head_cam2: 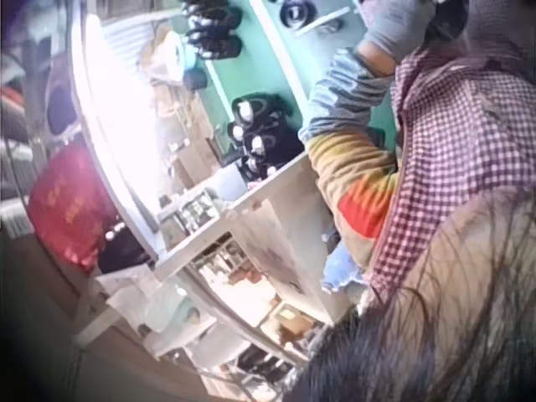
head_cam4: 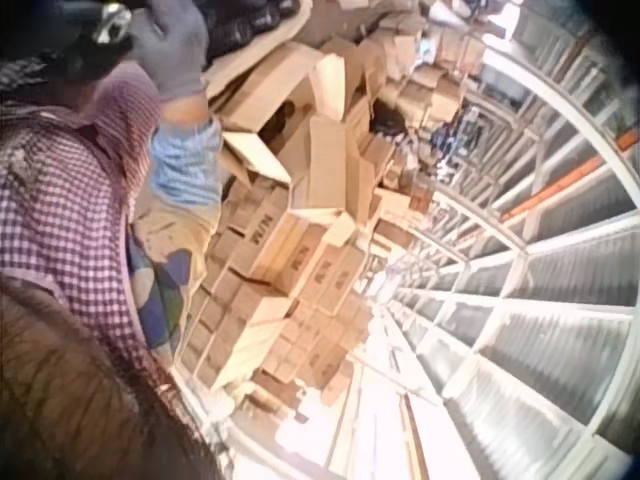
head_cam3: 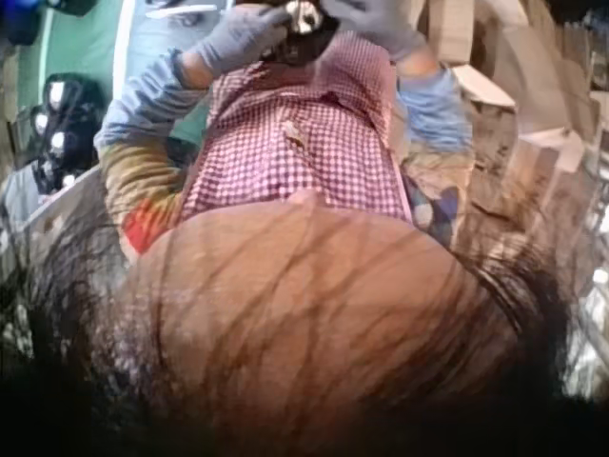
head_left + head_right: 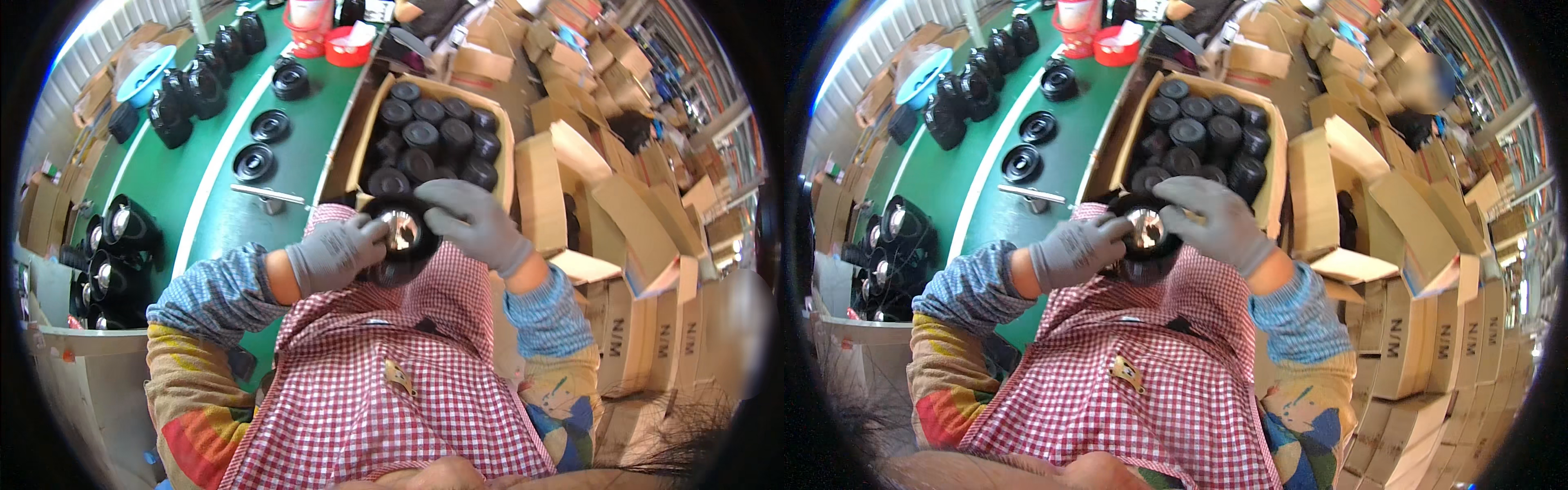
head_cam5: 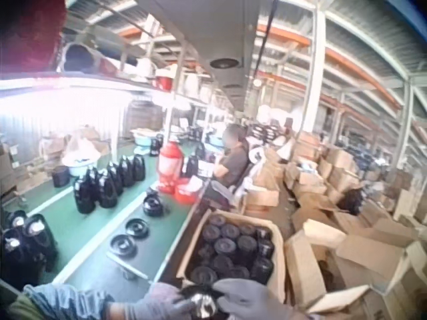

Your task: The person assembles black kettles by attaching metal handles and placing lids on the bodies. The person picks up kettle bodies from a green table, inserts a metal handle into the side, and then places a lid on top before setting the completed unit aside.

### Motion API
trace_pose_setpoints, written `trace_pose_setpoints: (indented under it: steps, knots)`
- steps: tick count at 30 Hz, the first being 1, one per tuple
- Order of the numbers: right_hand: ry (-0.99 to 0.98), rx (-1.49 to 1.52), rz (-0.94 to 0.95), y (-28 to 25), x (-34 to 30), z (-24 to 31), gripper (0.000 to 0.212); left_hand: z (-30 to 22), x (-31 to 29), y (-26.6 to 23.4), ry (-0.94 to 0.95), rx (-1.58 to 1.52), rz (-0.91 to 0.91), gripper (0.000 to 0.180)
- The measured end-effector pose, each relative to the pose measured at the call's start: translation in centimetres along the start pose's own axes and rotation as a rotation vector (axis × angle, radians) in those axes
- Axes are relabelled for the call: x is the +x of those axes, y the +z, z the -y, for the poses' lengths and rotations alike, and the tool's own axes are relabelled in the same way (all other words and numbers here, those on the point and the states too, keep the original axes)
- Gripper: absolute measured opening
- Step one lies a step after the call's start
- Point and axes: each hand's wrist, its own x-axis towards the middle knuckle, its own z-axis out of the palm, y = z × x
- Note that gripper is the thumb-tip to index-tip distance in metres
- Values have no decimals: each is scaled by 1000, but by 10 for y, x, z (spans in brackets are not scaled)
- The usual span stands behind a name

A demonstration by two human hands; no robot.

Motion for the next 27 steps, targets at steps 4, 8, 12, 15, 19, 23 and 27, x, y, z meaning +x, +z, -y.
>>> trace_pose_setpoints:
  steps: [4,8,12,15,19,23,27]
  knots:
    - [286,-34,584,22,-57,-49,74,-45,20,58,36,-180,220,23]
    - [214,-247,601,47,-84,-66,79,-48,32,88,6,-269,107,25]
    - [140,-280,602,49,-71,-80,70,-42,50,81,-52,-338,161,33]
    - [171,-221,624,49,-66,-97,68,-13,54,75,-43,-515,33,33]
    - [210,-137,645,47,-59,-101,75,109,24,100,-472,-548,-473,28]
    - [222,30,581,45,-58,-113,78,271,-63,106,-1162,58,-498,36]
    - [327,266,297,33,-48,-113,61,361,-142,126,-1831,-146,-110,62]
